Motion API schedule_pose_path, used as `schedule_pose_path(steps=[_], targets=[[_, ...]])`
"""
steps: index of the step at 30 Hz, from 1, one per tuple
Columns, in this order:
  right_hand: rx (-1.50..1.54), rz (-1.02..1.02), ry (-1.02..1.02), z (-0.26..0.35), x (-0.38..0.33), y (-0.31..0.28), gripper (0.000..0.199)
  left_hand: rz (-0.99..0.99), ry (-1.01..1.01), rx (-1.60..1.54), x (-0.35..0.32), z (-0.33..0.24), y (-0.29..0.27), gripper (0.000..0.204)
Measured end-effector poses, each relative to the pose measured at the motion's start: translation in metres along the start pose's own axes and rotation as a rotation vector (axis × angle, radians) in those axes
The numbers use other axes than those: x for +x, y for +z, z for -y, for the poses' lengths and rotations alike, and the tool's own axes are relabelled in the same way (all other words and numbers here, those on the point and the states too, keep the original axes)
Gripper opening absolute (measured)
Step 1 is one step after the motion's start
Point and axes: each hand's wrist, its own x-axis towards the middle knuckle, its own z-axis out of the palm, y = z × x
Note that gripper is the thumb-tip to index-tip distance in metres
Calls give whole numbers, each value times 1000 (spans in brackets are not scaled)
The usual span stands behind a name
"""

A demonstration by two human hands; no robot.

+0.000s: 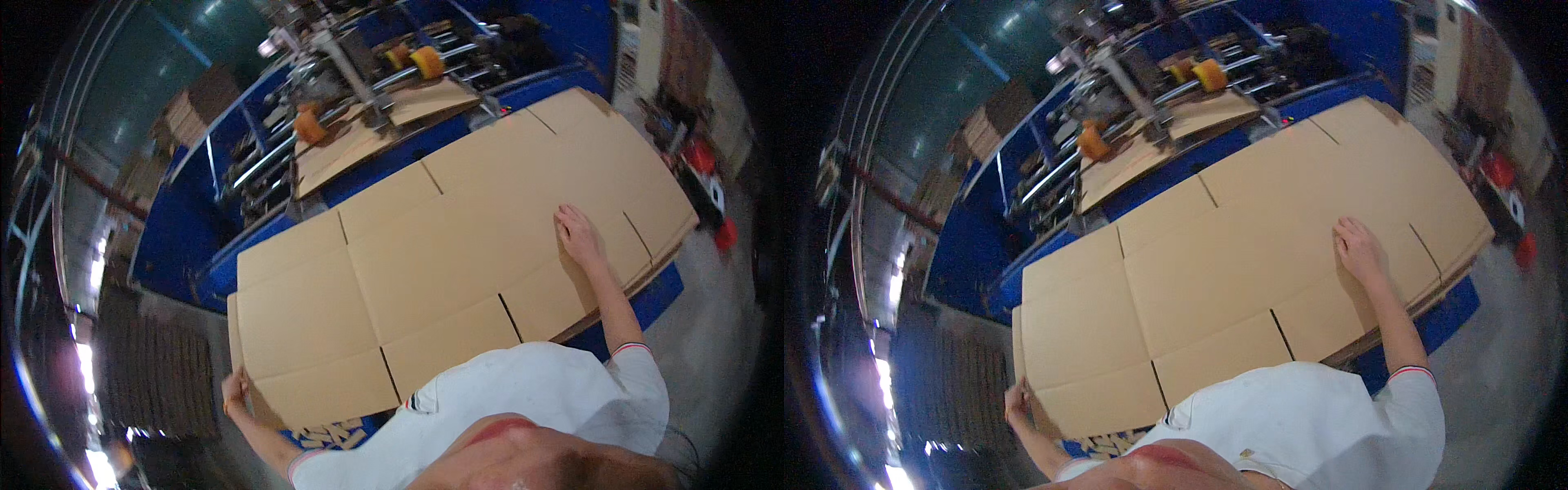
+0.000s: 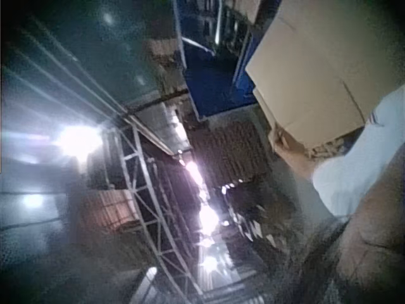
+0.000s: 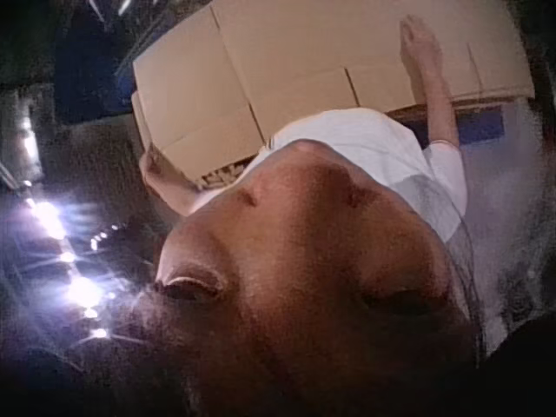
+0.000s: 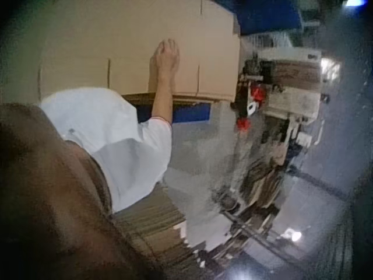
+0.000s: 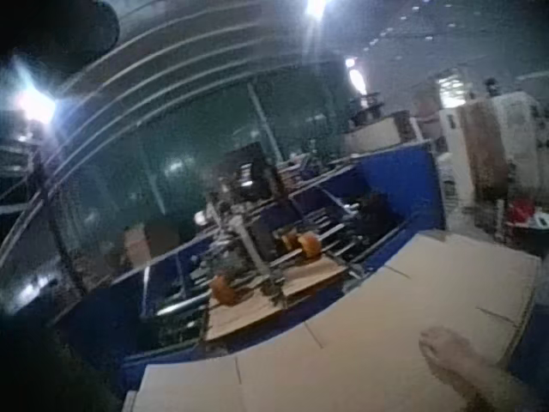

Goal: The person repeatedly picks up flat cardboard sheets from a conveyor and stacks them on a growing pile. The person handles the cardboard by hand, aligning each sheet before placing it down.

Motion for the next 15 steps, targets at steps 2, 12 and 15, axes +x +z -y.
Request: schedule_pose_path(steps=[2,12,15], targets=[[28,-11,52,-2,-19,-11,26,233,56,-357,-41,-19,-31,33],[105,-29,243,-23,-80,-44,31,33,485,-700,-244,-136,93,42],[45,-112,422,-35,-93,-53,35,68,576,-593,-271,-153,140,43]])
